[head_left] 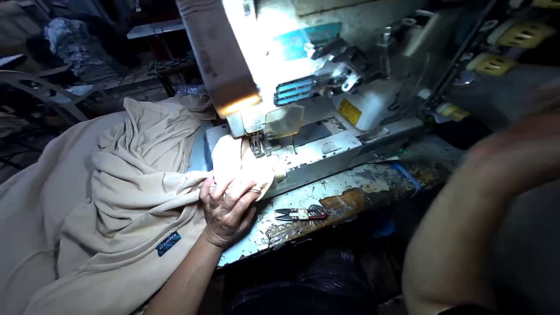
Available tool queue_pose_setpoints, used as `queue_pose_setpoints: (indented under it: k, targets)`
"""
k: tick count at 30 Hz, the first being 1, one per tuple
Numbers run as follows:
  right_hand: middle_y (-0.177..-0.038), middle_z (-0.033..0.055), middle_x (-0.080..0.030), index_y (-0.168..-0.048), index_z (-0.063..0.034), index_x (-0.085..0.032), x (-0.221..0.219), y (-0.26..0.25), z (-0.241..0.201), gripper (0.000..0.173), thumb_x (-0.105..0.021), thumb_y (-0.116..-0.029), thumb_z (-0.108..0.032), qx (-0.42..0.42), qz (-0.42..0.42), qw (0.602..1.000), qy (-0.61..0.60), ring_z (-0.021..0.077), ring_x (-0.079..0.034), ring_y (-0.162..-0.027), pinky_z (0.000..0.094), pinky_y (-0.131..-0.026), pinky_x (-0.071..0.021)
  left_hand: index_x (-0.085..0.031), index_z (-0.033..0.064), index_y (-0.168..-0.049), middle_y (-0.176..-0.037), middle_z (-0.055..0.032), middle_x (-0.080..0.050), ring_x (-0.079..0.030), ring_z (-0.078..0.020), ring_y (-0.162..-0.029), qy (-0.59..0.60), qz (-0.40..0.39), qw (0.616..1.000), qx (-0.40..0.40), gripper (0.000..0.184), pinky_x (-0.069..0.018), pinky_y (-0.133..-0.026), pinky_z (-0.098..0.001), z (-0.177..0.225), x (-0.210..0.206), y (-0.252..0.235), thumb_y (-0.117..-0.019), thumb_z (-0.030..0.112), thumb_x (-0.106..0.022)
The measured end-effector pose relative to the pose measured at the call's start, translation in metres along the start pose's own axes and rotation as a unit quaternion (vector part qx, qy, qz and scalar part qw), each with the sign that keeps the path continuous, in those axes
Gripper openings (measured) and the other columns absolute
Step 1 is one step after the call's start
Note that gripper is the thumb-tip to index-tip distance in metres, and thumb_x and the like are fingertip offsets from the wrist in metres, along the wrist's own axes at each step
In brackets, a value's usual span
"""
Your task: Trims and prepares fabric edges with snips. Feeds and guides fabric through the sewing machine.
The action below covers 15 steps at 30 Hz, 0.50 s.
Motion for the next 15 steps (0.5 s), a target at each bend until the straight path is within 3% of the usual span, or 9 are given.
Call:
queue_pose_setpoints:
  k: [1,2,4,5,6,8,10,13,15]
  targets:
    - [-0.081,-0.0157,-0.066,-0.095,-0.0218,-0.064,-0.026,0.039,-0.037,0.022,-0.047,-0.1090,-0.025,-0.006,-0.049,0.999,0.012,-0.0016,-0.065,-0.074,0.0220,-0.070,-0.0571,-0.065,0.0238,-0.110,-0.127,0.0066,-0.064,-0.042,-0.0150,-0.139,0.014,-0.004,1.000,0.004,0.017,-0.0089,-0.123,-0.0445,-0.002,0.002,-0.001,-0.1008,0.031,-0.053]
    - [-0.073,-0.0183,-0.064,-0.085,-0.0260,-0.065,-0.046,0.078,-0.057,0.027,-0.050,-0.1074,-0.029,-0.005,-0.129,0.991,0.022,-0.0047,-0.062,-0.066,0.0184,-0.062,-0.0558,-0.064,0.0234,-0.112,-0.125,0.0046,-0.064,-0.044,-0.0162,-0.137,0.027,-0.010,0.999,0.019,0.019,-0.0128,-0.123,-0.0438,-0.006,0.006,-0.005,-0.1020,0.035,-0.052]
    - [-0.068,-0.0021,-0.069,-0.075,-0.0090,-0.071,-0.072,0.149,-0.063,0.033,-0.060,-0.1019,-0.025,0.005,-0.265,0.963,0.045,0.0040,-0.066,-0.065,0.0231,-0.065,-0.0566,-0.065,0.0168,-0.115,-0.122,-0.0076,-0.064,-0.051,-0.0268,-0.128,0.027,-0.038,0.997,0.064,0.028,-0.0306,-0.115,-0.0461,-0.021,0.020,-0.021,-0.1022,0.039,-0.053]
    - [-0.076,0.0042,-0.074,-0.082,-0.0051,-0.077,-0.081,0.177,-0.060,0.030,-0.062,-0.0998,-0.024,0.006,-0.327,0.941,0.081,0.0110,-0.070,-0.073,0.0288,-0.072,-0.0568,-0.067,0.0104,-0.117,-0.121,-0.0147,-0.066,-0.054,-0.0347,-0.124,0.011,-0.067,0.994,0.081,0.030,-0.0363,-0.110,-0.0517,-0.028,0.028,-0.036,-0.0997,0.033,-0.056]
    - [-0.092,0.0068,-0.078,-0.100,-0.0060,-0.081,-0.090,0.199,-0.055,0.026,-0.063,-0.0983,-0.025,0.006,-0.393,0.911,0.126,0.0183,-0.074,-0.087,0.0365,-0.083,-0.0583,-0.070,0.0065,-0.121,-0.126,-0.0184,-0.066,-0.054,-0.0411,-0.126,-0.016,-0.115,0.989,0.097,0.034,-0.0365,-0.107,-0.0587,-0.032,0.032,-0.052,-0.0963,0.026,-0.056]
    - [-0.116,0.0128,-0.075,-0.133,-0.0096,-0.070,-0.105,0.229,-0.050,0.041,-0.065,-0.0960,-0.027,-0.015,-0.516,0.836,0.184,0.0334,-0.068,-0.112,0.0514,-0.100,-0.0513,-0.068,0.0104,-0.130,-0.142,-0.0146,-0.060,-0.041,-0.0462,-0.141,-0.089,-0.241,0.961,0.103,0.042,-0.0252,-0.111,-0.0707,-0.036,0.033,-0.079,-0.0918,0.020,-0.055]
    - [-0.112,0.0186,-0.071,-0.133,-0.0133,-0.071,-0.116,0.239,-0.053,0.043,-0.070,-0.0925,-0.027,-0.016,-0.582,0.787,0.204,0.0409,-0.064,-0.112,0.0590,-0.103,-0.0456,-0.071,0.0106,-0.120,-0.131,-0.0123,-0.066,-0.041,-0.0488,-0.141,-0.136,-0.303,0.940,0.081,0.034,-0.0171,-0.110,-0.0799,-0.036,0.023,-0.095,-0.0874,0.012,-0.064]
    - [-0.092,0.0136,-0.068,-0.113,-0.0197,-0.079,-0.121,0.235,-0.052,0.026,-0.063,-0.0968,-0.033,0.030,-0.600,0.780,0.174,0.0330,-0.065,-0.094,0.0513,-0.092,-0.0495,-0.073,0.0061,-0.090,-0.101,-0.0137,-0.073,-0.056,-0.0468,-0.123,-0.166,-0.288,0.941,0.065,0.012,-0.0167,-0.110,-0.0780,-0.058,-0.007,-0.107,-0.0894,0.007,-0.061]
    - [-0.088,0.0073,-0.068,-0.107,-0.0147,-0.079,-0.119,0.226,-0.048,0.027,-0.055,-0.1039,-0.028,0.024,-0.528,0.845,0.083,0.0175,-0.066,-0.082,0.0320,-0.078,-0.0556,-0.071,-0.0045,-0.095,-0.106,-0.0245,-0.072,-0.055,-0.0517,-0.126,-0.165,-0.293,0.934,0.121,0.018,-0.0119,-0.114,-0.0779,-0.095,-0.030,-0.115,-0.0920,0.007,-0.057]
Point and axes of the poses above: each hand's wrist, its own y-axis away from the middle knuckle, its own x-axis out of the back of the hand, z = x × y, the point moved 6 cm from there along -y, towards the middle knuckle
